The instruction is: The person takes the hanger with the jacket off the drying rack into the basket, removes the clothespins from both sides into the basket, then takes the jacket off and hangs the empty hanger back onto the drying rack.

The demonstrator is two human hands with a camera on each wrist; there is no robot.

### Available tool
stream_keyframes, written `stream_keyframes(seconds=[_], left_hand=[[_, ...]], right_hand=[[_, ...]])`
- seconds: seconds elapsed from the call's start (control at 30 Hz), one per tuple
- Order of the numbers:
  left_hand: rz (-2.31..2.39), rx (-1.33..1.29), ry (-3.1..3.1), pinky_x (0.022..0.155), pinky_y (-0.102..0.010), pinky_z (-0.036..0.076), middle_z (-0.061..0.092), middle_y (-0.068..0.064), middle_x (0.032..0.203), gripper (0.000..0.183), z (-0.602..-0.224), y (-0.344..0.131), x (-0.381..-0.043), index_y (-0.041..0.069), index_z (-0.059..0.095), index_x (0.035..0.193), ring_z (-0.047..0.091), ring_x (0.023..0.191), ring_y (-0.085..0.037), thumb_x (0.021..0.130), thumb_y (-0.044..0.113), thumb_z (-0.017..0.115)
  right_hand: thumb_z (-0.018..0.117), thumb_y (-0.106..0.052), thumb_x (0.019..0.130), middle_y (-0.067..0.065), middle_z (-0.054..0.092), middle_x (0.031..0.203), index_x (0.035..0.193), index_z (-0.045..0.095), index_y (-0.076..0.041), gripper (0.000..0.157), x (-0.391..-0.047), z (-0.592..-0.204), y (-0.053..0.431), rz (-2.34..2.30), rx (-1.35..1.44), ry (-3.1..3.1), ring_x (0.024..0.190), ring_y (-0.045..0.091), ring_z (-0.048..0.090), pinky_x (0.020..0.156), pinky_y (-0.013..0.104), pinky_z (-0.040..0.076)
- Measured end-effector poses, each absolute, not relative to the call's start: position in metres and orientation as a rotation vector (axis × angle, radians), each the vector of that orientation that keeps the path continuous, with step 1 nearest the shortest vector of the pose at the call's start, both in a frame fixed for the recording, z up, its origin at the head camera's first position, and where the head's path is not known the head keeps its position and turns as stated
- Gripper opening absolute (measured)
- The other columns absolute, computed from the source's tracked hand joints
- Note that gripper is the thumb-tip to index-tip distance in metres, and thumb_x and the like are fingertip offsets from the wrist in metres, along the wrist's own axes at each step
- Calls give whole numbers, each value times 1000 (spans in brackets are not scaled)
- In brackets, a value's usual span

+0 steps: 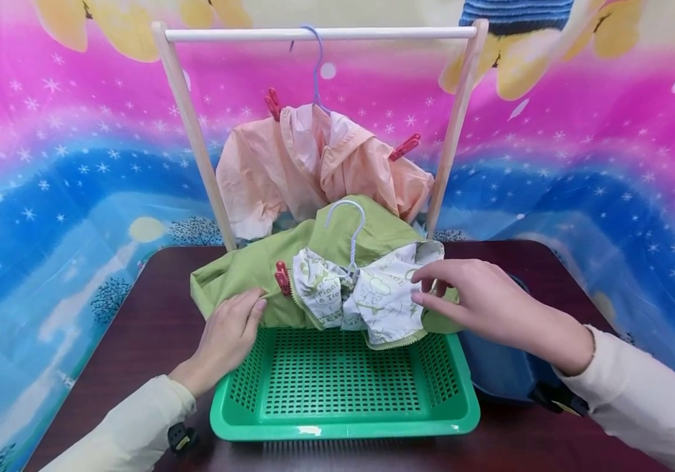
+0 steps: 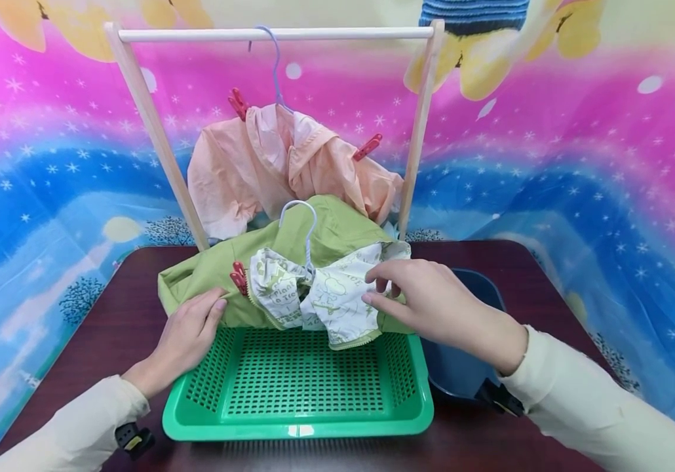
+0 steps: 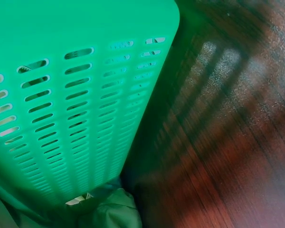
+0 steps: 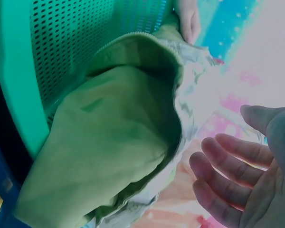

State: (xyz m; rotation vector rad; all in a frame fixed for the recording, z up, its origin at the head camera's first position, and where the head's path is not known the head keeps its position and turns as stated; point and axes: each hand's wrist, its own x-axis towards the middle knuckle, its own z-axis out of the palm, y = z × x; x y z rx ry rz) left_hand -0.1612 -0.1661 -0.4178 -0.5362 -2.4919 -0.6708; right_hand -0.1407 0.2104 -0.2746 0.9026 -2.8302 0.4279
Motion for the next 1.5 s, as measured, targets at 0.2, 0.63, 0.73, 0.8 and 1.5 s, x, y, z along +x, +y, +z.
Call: stream_keyframes(seconds=[0.2, 0.63, 0.73, 0.8, 1.5], left_hand=[[-669, -539, -2494, 77, -49, 52, 64, -3, 81, 13, -418, -166, -161, 13, 61, 95, 67, 84, -27, 105, 16, 53], [-671, -546, -2493, 76, -48, 51, 60, -3, 77, 14, -419, -167, -162, 14, 59, 93, 64, 79, -26, 105, 16, 52], [-671, -546, -2491, 76, -48, 52, 61, -3, 78, 14, -419, -167, -162, 13, 59, 94, 65, 80, -27, 105, 17, 52], [-673, -545, -2489, 77, -48, 52, 63, -4, 80, 13, -419, -167, -163, 13, 60, 95, 66, 81, -27, 105, 17, 52], [-666, -549, -2481, 77, -49, 52, 64, -5, 81, 14, -418, -166, -163, 12, 60, 94, 67, 84, -27, 105, 16, 52]], right_hand=[[71, -33, 95, -12, 73, 93, 110, 75, -24, 17, -134, -273, 199, 419, 959, -2814, 80, -1, 64, 66, 26, 52], [71, -33, 95, -14, 70, 88, 112, 74, -22, 20, -134, -273, 166, 404, 1098, -2781, 80, 0, 63, 69, 25, 53], [72, -34, 95, -13, 70, 88, 112, 74, -20, 22, -136, -275, 159, 401, 1123, -2774, 79, 0, 63, 67, 24, 52], [72, -34, 95, -13, 70, 88, 113, 73, -20, 23, -137, -276, 154, 407, 1135, -2773, 78, -1, 62, 67, 23, 52], [69, -32, 97, -10, 72, 87, 114, 73, -16, 23, -152, -277, 111, 559, 1258, -2740, 65, -4, 55, 68, 24, 52]])
